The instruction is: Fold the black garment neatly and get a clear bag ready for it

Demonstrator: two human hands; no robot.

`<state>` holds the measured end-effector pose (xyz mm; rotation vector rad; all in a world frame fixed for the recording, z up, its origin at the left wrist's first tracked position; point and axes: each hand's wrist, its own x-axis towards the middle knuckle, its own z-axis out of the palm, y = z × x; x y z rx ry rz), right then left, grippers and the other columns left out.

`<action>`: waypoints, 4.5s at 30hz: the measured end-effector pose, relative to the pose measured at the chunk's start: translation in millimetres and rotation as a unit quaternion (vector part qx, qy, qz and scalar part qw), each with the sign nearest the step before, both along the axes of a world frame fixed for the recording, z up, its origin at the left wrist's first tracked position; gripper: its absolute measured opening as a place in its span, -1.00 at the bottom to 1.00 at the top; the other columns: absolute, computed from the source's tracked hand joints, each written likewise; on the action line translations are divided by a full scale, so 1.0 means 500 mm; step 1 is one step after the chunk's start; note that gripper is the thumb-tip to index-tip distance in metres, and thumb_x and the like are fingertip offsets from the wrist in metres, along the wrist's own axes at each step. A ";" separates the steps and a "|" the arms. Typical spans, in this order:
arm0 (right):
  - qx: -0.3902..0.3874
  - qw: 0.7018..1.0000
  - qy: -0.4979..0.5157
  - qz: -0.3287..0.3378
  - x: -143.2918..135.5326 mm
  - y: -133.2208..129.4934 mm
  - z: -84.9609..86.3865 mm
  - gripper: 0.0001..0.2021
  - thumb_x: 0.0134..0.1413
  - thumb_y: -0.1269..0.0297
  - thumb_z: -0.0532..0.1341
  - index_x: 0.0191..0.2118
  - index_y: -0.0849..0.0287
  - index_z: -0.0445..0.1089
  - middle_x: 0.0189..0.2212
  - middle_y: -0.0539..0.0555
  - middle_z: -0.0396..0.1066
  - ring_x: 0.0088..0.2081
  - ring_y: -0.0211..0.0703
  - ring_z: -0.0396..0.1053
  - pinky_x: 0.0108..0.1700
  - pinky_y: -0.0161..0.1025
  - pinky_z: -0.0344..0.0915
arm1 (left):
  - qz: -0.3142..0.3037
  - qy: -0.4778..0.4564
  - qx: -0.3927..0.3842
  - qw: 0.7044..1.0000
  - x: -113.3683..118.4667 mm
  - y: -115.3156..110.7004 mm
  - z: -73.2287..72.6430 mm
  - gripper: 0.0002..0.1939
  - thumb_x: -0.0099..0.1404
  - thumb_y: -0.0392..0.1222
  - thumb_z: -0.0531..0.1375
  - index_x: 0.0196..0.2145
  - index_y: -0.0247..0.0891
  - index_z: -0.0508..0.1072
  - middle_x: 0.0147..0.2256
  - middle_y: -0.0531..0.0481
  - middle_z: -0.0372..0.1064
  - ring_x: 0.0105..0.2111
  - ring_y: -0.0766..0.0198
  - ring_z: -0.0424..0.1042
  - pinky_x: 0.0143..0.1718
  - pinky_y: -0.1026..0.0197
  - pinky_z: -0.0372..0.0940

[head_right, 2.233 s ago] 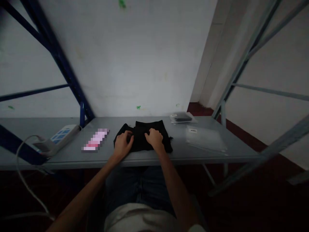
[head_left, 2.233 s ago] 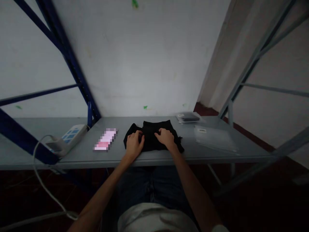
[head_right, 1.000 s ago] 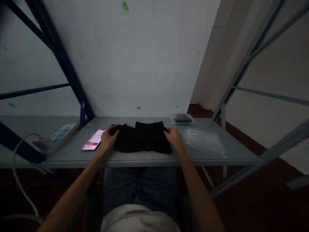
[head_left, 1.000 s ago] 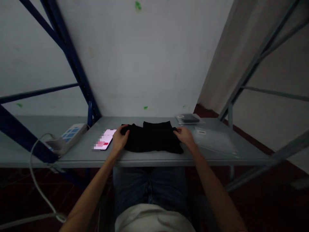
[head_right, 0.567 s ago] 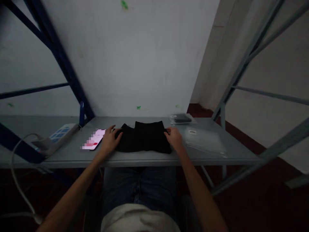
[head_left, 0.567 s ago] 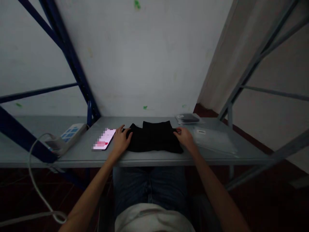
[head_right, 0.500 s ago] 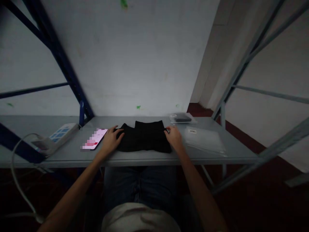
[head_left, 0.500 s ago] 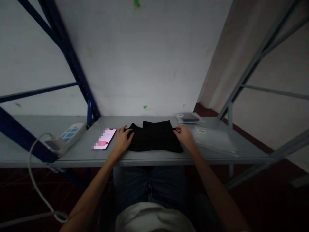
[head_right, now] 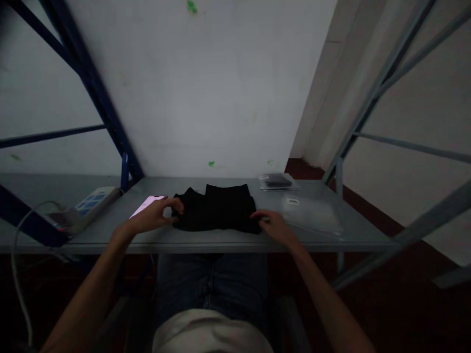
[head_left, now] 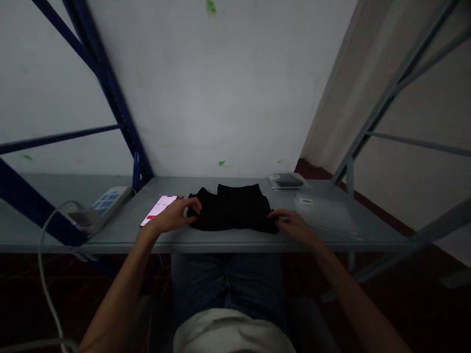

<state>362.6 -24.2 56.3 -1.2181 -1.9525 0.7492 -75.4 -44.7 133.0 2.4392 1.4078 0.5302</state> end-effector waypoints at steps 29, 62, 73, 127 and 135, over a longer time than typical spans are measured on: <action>0.132 0.954 -0.220 -0.158 -0.052 0.076 -0.018 -0.80 0.19 0.41 0.22 -0.13 0.07 0.55 -0.27 0.06 0.53 -0.24 -0.09 0.46 -0.17 -0.23 0.30 | 0.139 0.042 0.103 0.984 -0.001 0.175 -0.082 -0.73 0.32 -0.04 0.17 -0.18 -0.18 0.60 -0.20 -0.13 0.51 -0.18 0.06 0.47 -0.03 0.03 0.37; 0.147 0.956 -0.082 -0.239 -0.199 0.244 -0.008 -0.46 0.25 0.40 0.01 0.31 0.34 0.34 0.24 0.35 0.37 0.28 0.10 0.29 0.36 0.01 0.19 | 0.176 -0.083 0.188 0.963 0.225 0.234 -0.120 -0.67 0.52 -0.21 -0.05 0.09 -0.22 0.41 0.01 -0.25 0.46 0.00 0.03 0.49 0.08 0.00 0.37; 0.124 0.945 -0.275 -0.127 -0.222 0.163 -0.075 -0.36 0.47 -0.01 -0.03 0.44 0.31 0.20 0.45 0.31 0.12 0.48 0.21 -0.03 0.46 0.11 -0.06 | 0.037 -0.075 0.105 0.991 0.149 0.279 -0.223 -0.53 0.45 -0.04 0.11 0.21 -0.27 0.42 0.42 -0.30 0.12 0.44 -0.05 0.10 0.42 -0.22 0.08; 0.180 0.811 -0.511 -0.220 0.059 0.295 0.046 -0.57 0.38 0.48 -0.01 0.23 0.25 0.40 0.14 0.34 0.45 0.14 0.13 0.31 0.11 -0.01 0.16 | 0.074 -0.012 0.227 0.971 0.216 0.054 -0.202 -0.64 0.49 -0.10 0.15 0.17 -0.22 0.44 0.29 -0.23 0.35 0.36 -0.05 0.26 0.40 -0.30 0.12; 0.331 0.841 -0.310 -0.296 -0.062 0.197 0.105 -0.55 0.35 0.41 0.10 0.29 0.16 0.39 0.08 0.26 0.48 0.09 0.14 0.31 0.12 0.00 0.16 | 0.102 -0.082 0.278 0.952 0.217 0.043 -0.183 -0.51 0.48 -0.15 0.15 0.31 -0.22 0.23 0.19 -0.24 0.38 0.23 -0.04 0.36 0.33 -0.23 0.22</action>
